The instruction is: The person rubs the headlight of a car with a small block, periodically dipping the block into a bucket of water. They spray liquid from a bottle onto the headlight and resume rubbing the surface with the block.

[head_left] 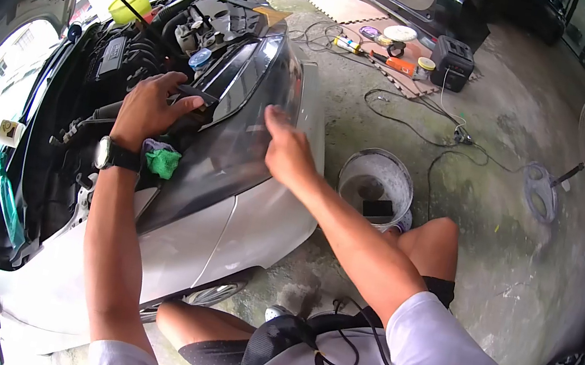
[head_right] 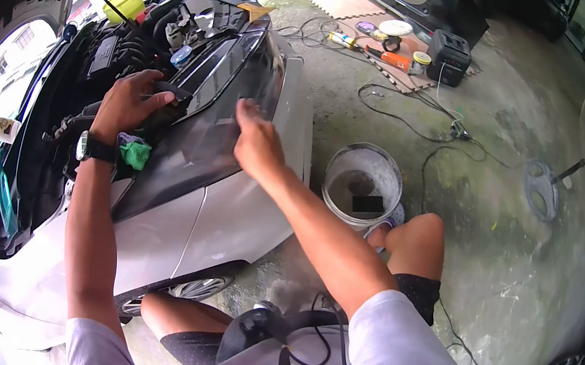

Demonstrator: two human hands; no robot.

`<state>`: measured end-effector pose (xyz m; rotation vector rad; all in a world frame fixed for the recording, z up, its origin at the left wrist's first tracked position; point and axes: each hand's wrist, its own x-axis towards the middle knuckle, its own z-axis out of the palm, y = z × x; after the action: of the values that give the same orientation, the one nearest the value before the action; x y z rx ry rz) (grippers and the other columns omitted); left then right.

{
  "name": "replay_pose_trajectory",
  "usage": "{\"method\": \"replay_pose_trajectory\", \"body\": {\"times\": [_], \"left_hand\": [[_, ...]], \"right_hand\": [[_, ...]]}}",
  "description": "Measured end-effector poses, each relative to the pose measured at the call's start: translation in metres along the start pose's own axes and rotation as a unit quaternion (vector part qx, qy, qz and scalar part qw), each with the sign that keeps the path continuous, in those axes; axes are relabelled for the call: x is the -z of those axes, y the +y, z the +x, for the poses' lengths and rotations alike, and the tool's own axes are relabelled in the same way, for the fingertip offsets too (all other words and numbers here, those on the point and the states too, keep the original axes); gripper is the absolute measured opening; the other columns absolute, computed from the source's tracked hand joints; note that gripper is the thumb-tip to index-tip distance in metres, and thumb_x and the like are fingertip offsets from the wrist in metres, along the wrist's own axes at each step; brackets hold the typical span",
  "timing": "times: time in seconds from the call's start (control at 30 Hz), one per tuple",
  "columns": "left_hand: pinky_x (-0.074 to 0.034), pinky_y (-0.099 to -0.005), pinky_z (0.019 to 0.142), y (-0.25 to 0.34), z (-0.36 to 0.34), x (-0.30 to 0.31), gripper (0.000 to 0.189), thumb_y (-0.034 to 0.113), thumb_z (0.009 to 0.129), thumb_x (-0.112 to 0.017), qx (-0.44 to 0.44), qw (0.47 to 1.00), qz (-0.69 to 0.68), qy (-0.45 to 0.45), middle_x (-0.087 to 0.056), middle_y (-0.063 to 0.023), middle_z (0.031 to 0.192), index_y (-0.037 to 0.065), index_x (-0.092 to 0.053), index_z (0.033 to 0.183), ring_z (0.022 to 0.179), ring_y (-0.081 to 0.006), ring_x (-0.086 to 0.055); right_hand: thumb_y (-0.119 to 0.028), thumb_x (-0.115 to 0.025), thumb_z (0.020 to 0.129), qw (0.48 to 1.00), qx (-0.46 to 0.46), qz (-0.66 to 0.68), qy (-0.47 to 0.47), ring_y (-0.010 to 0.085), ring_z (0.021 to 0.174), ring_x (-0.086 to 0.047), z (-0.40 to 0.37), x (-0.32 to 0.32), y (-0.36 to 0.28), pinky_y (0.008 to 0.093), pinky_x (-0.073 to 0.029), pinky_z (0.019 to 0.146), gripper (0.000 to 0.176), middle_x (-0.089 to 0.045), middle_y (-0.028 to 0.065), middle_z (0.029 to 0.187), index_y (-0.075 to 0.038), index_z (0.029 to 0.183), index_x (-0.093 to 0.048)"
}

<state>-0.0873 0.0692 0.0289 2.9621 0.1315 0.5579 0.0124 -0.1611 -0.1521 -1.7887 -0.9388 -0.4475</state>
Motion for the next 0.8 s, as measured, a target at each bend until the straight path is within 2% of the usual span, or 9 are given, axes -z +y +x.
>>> {"method": "replay_pose_trajectory", "body": {"times": [0.17, 0.23, 0.27, 0.4, 0.5, 0.6, 0.7, 0.73, 0.8], "left_hand": [[-0.057, -0.0466, 0.088, -0.003, -0.003, 0.002, 0.066, 0.057, 0.088, -0.080, -0.015, 1.000, -0.001, 0.024, -0.077, -0.0188, 0.111, 0.005, -0.073, 0.128, 0.104, -0.0365, -0.074], [-0.057, -0.0464, 0.088, -0.002, -0.002, -0.001, 0.066, 0.057, 0.089, -0.080, -0.018, 1.000, 0.001, 0.018, -0.077, -0.0189, 0.111, 0.005, -0.073, 0.128, 0.104, -0.0363, -0.074], [-0.057, -0.0464, 0.088, -0.001, -0.002, -0.002, 0.066, 0.057, 0.089, -0.080, -0.022, 1.000, 0.000, 0.013, -0.077, -0.0189, 0.111, 0.005, -0.073, 0.128, 0.104, -0.0363, -0.074], [-0.057, -0.0463, 0.088, 0.003, 0.000, 0.004, 0.065, 0.055, 0.088, -0.080, 0.013, 1.000, 0.007, -0.006, -0.077, -0.0189, 0.110, 0.005, -0.073, 0.128, 0.103, -0.0362, -0.074], [-0.057, -0.0462, 0.088, -0.004, -0.003, -0.001, 0.066, 0.056, 0.088, -0.081, -0.013, 1.000, -0.005, 0.017, -0.077, -0.0186, 0.110, 0.005, -0.073, 0.129, 0.104, -0.0359, -0.075], [-0.057, -0.0461, 0.088, -0.005, -0.001, -0.003, 0.065, 0.055, 0.088, -0.081, -0.005, 1.000, -0.002, 0.009, -0.077, -0.0194, 0.112, 0.005, -0.073, 0.129, 0.106, -0.0360, -0.074], [-0.057, -0.0461, 0.088, 0.003, -0.002, 0.004, 0.064, 0.053, 0.089, -0.081, 0.011, 1.000, -0.002, -0.010, -0.077, -0.0194, 0.113, 0.004, -0.073, 0.129, 0.106, -0.0360, -0.074], [-0.057, -0.0461, 0.088, 0.002, -0.001, 0.004, 0.064, 0.053, 0.089, -0.081, 0.013, 1.000, -0.002, -0.007, -0.077, -0.0194, 0.113, 0.004, -0.073, 0.129, 0.106, -0.0360, -0.074], [-0.057, -0.0461, 0.088, -0.001, -0.004, 0.001, 0.065, 0.054, 0.089, -0.081, -0.019, 1.000, -0.007, 0.019, -0.077, -0.0187, 0.111, 0.004, -0.073, 0.129, 0.105, -0.0362, -0.074]], "right_hand": [[0.015, -0.051, 0.086, 0.998, 0.063, 0.015, 0.010, 0.0493, 0.136, -0.056, -0.033, 0.005, -0.002, 0.0479, -0.047, 0.118, 0.058, -0.059, 0.0373, 0.140, 0.011, 0.144, -0.054], [0.016, -0.051, 0.085, 0.993, -0.103, 0.028, -0.042, 0.0497, 0.136, -0.056, -0.009, 0.008, 0.015, 0.0477, -0.047, 0.119, 0.059, -0.060, 0.0369, 0.140, 0.012, 0.144, -0.054], [0.016, -0.051, 0.085, 0.993, -0.108, 0.027, -0.040, 0.0497, 0.136, -0.056, -0.004, 0.005, 0.017, 0.0477, -0.047, 0.119, 0.059, -0.060, 0.0369, 0.140, 0.012, 0.144, -0.054], [0.016, -0.050, 0.085, 0.999, 0.048, -0.004, 0.018, 0.0494, 0.134, -0.058, -0.018, -0.003, -0.009, 0.0477, -0.048, 0.118, 0.058, -0.061, 0.0372, 0.139, 0.013, 0.143, -0.054], [0.016, -0.050, 0.085, 0.998, 0.062, 0.003, 0.002, 0.0488, 0.135, -0.057, -0.028, 0.003, 0.005, 0.0478, -0.047, 0.118, 0.058, -0.060, 0.0378, 0.140, 0.014, 0.143, -0.054], [0.017, -0.051, 0.084, 0.995, -0.089, 0.011, -0.037, 0.0480, 0.137, -0.056, -0.002, 0.004, 0.020, 0.0480, -0.047, 0.118, 0.059, -0.058, 0.0378, 0.143, 0.014, 0.143, -0.053], [0.017, -0.051, 0.084, 0.998, 0.055, 0.008, 0.003, 0.0473, 0.138, -0.056, -0.003, -0.002, -0.007, 0.0475, -0.048, 0.118, 0.060, -0.057, 0.0372, 0.144, 0.014, 0.144, -0.053], [0.020, -0.049, 0.083, 0.998, 0.056, 0.027, 0.004, 0.0444, 0.139, -0.055, -0.018, -0.003, -0.013, 0.0441, -0.045, 0.121, 0.067, -0.056, 0.0352, 0.146, 0.007, 0.148, -0.053], [0.017, -0.051, 0.084, 0.999, 0.050, 0.005, 0.003, 0.0472, 0.137, -0.057, -0.034, 0.003, 0.000, 0.0470, -0.048, 0.118, 0.062, -0.058, 0.0356, 0.144, 0.011, 0.145, -0.054]]}}
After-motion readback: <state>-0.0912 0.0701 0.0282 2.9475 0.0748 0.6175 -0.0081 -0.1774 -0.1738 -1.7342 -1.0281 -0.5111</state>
